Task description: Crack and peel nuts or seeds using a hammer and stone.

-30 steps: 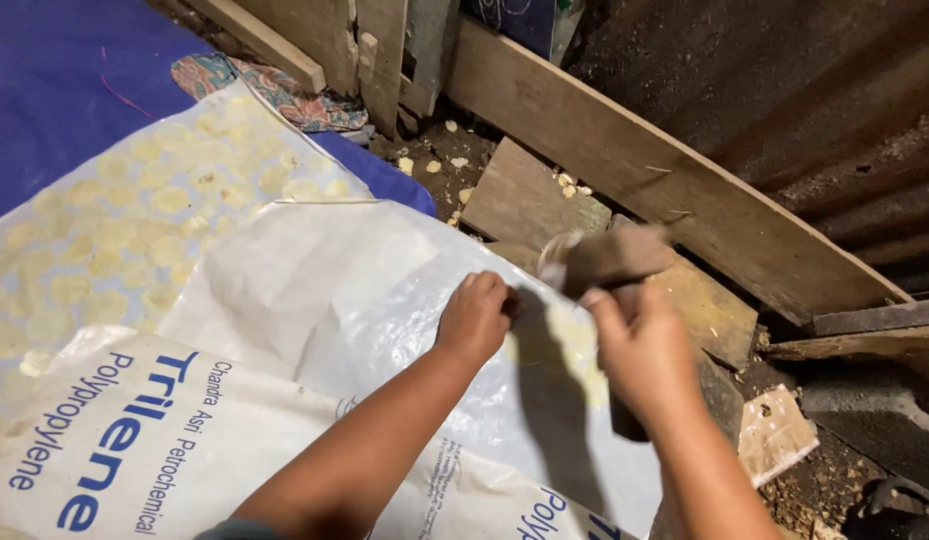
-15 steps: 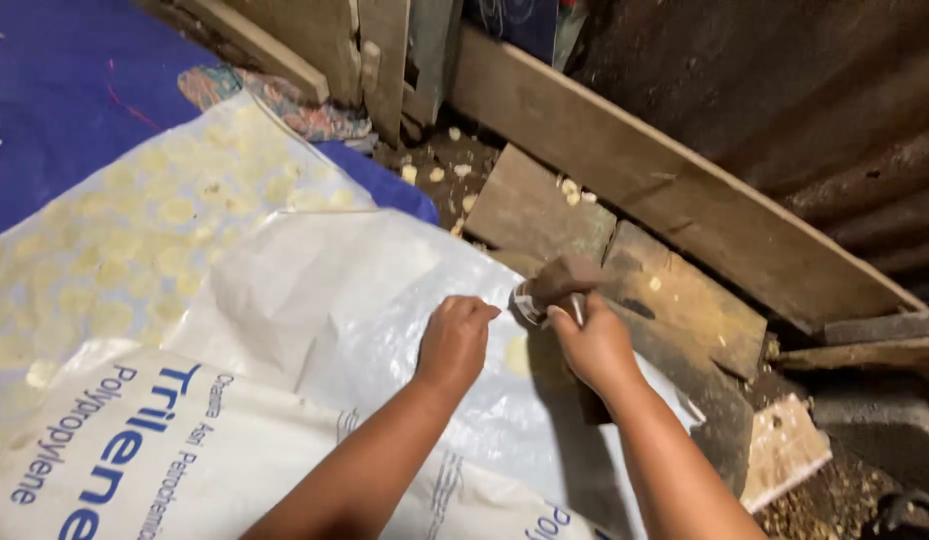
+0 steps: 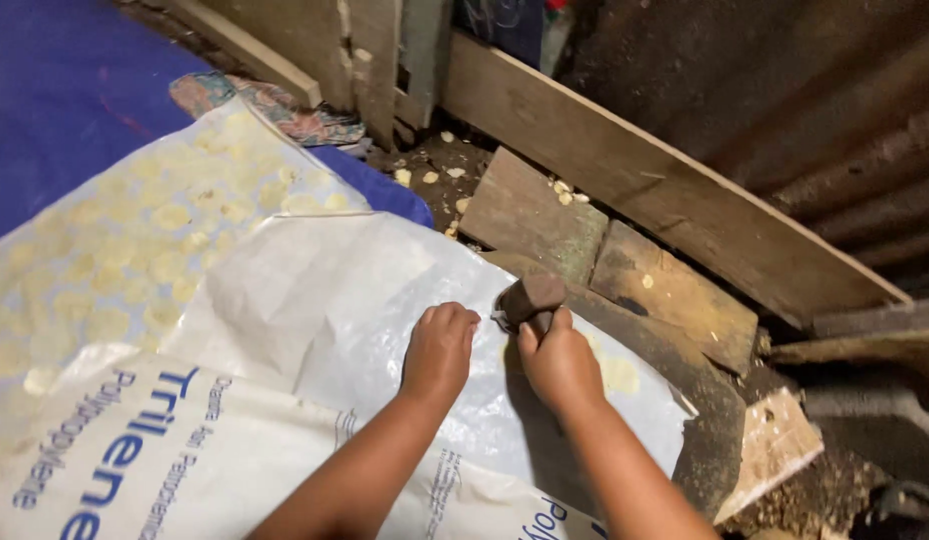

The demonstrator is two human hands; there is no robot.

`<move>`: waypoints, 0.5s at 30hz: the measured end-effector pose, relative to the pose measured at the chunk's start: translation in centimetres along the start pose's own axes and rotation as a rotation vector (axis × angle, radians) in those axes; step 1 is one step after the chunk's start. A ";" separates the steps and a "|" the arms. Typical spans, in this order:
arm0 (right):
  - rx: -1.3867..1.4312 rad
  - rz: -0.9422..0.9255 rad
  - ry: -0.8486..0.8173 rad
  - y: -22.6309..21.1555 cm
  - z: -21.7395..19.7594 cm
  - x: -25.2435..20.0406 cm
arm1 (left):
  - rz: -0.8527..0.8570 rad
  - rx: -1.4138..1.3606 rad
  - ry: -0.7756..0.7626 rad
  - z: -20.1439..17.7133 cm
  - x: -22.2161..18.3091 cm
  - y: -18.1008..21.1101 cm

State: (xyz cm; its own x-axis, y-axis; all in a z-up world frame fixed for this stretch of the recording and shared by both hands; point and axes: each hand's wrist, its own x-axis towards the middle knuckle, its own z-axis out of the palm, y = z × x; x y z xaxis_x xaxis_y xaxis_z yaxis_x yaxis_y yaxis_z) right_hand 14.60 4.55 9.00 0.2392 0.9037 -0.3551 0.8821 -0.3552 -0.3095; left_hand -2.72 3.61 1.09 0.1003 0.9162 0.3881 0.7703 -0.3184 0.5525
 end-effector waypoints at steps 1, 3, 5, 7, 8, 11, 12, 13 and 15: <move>0.026 -0.029 -0.050 -0.1 -0.7 0.2 | -0.007 -0.064 -0.006 0.0 -0.8 -0.3; 0.016 -0.049 -0.072 -0.3 -2.7 0.6 | 0.009 -0.077 -0.016 -0.3 -2.1 -0.7; 0.017 -0.099 -0.060 -1.2 -5.2 1.5 | 0.048 -0.076 0.013 0.0 -0.6 -1.2; 0.046 -0.073 0.041 -1.8 -5.5 -0.6 | 0.045 0.003 0.042 -0.2 -1.5 -1.8; 0.046 -0.073 0.037 -1.2 -3.9 -1.0 | 0.041 0.005 0.040 0.0 -1.6 -1.7; -0.046 -0.007 -0.034 -0.2 -0.9 -0.8 | 0.058 -0.006 0.070 0.1 -1.3 -1.7; -0.016 -0.017 -0.041 0.1 -1.0 -0.1 | 0.057 -0.019 0.066 0.3 -1.2 -1.4; 0.014 -0.027 -0.049 0.4 -1.2 0.6 | 0.056 -0.032 0.061 0.5 -1.0 -1.1; 0.015 -0.026 0.005 -0.1 -3.7 -0.4 | 0.014 -0.028 0.035 1.1 -0.6 -0.6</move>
State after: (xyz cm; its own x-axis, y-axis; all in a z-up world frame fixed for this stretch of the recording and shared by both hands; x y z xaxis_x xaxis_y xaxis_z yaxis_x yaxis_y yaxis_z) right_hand 15.89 5.14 12.45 0.2185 0.9138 -0.3424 0.8819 -0.3351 -0.3316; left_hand -2.60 3.54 -0.27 0.0884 0.9026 0.4213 0.7512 -0.3382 0.5669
